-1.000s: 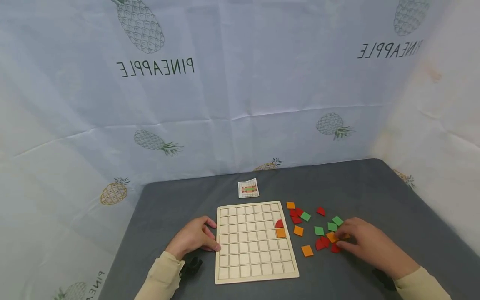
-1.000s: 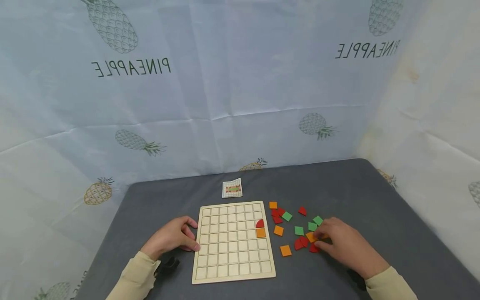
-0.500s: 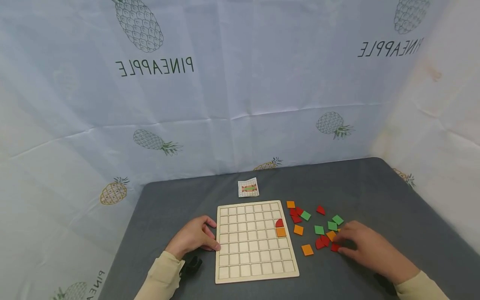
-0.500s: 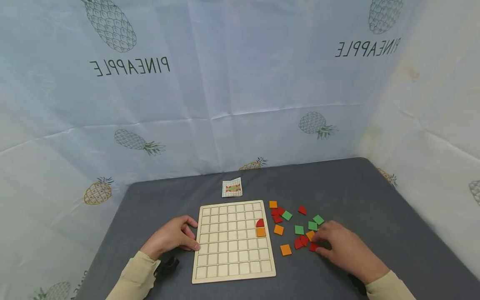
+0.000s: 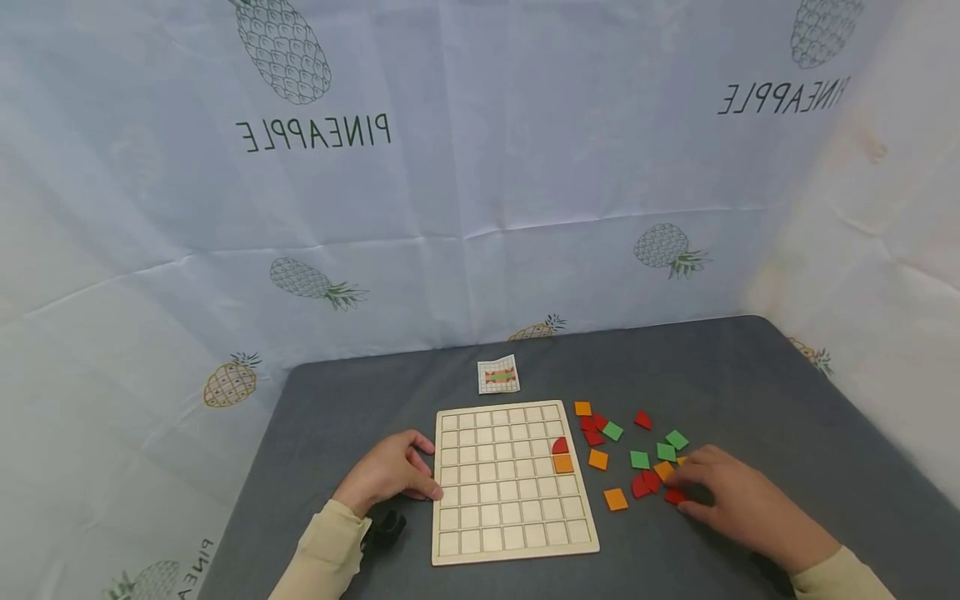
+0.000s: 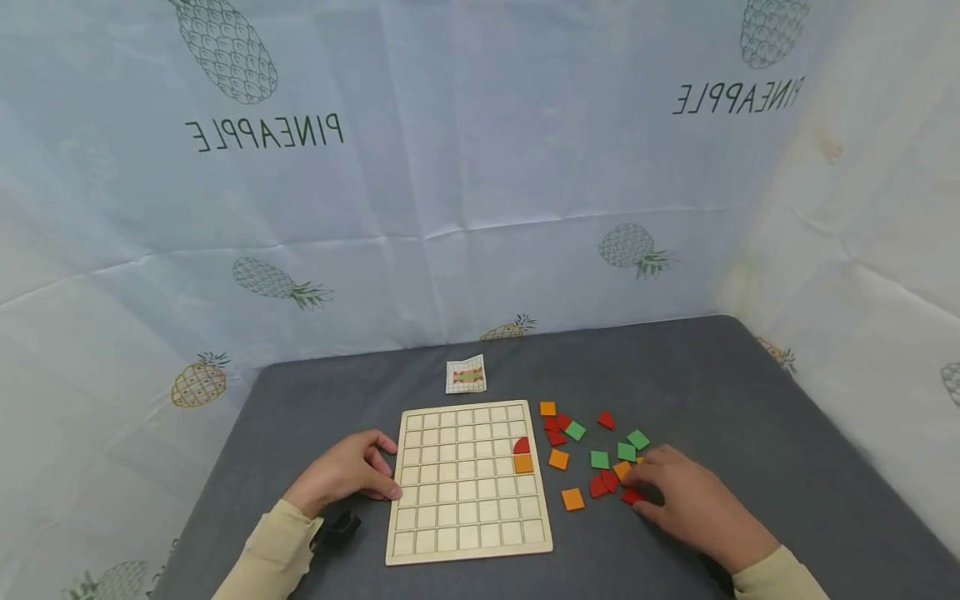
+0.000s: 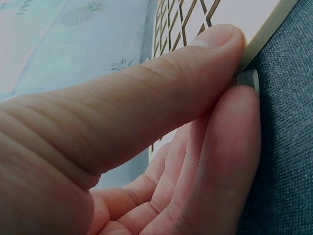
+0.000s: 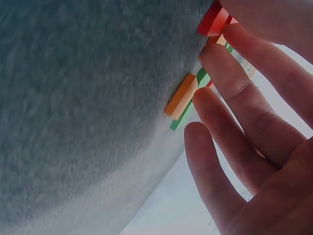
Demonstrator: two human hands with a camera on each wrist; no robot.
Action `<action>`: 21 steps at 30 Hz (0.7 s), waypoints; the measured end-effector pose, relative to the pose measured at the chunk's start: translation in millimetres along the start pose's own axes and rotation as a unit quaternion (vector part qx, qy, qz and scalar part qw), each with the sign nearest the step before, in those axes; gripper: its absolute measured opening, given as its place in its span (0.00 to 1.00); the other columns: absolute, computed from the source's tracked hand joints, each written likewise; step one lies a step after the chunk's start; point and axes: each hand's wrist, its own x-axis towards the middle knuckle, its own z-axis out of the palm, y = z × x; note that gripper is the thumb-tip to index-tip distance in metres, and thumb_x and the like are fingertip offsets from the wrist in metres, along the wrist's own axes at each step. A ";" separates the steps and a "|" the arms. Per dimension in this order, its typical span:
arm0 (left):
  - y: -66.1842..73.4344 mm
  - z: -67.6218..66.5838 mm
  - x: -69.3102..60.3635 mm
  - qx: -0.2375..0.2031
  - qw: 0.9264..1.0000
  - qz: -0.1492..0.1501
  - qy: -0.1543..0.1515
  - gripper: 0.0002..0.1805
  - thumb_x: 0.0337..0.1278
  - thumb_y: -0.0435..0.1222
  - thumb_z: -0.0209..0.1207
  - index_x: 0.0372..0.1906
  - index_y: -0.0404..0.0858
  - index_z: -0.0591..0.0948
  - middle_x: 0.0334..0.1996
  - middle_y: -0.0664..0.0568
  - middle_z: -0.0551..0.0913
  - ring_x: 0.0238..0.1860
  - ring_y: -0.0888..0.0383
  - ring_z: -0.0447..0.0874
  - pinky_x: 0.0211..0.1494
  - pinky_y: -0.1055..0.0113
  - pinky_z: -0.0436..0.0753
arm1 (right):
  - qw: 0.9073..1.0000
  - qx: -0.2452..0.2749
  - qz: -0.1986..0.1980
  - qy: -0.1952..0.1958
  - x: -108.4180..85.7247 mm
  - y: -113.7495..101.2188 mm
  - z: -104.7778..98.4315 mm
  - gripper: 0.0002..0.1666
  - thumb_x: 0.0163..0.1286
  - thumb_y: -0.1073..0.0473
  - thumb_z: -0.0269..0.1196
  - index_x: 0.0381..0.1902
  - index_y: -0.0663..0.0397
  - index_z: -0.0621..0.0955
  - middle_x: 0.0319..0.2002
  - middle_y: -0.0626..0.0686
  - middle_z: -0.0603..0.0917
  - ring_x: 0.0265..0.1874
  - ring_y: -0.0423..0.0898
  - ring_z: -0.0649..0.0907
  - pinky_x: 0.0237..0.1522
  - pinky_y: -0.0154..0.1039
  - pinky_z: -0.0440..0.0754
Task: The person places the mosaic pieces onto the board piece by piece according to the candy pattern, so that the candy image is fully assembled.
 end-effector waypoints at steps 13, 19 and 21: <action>0.6 -0.6 0.5 0.001 1.000 -0.004 0.003 0.38 0.35 0.25 0.86 0.56 0.31 0.79 0.32 0.43 0.84 0.27 0.51 0.89 0.35 0.57 0.93 | 1.000 0.012 0.001 -0.016 -3.0 0.6 -1.1 0.17 0.57 0.52 0.84 0.39 0.27 0.88 0.39 0.29 0.83 0.41 0.33 0.80 0.39 0.37 0.88; -0.5 -0.6 1.4 -0.001 1.000 -0.011 0.002 0.37 0.35 0.26 0.86 0.55 0.32 0.79 0.32 0.43 0.84 0.28 0.51 0.89 0.35 0.58 0.93 | 1.000 0.014 -0.006 -0.016 -4.8 3.8 -1.7 0.17 0.56 0.52 0.85 0.39 0.26 0.89 0.39 0.28 0.82 0.40 0.31 0.79 0.38 0.36 0.87; -0.7 -0.6 1.7 -0.003 1.000 -0.012 0.001 0.37 0.35 0.26 0.86 0.55 0.32 0.79 0.32 0.43 0.84 0.28 0.51 0.89 0.35 0.58 0.93 | 1.000 0.017 -0.009 -0.016 -5.1 3.3 -2.2 0.17 0.56 0.52 0.85 0.38 0.25 0.88 0.38 0.28 0.82 0.39 0.30 0.78 0.37 0.36 0.86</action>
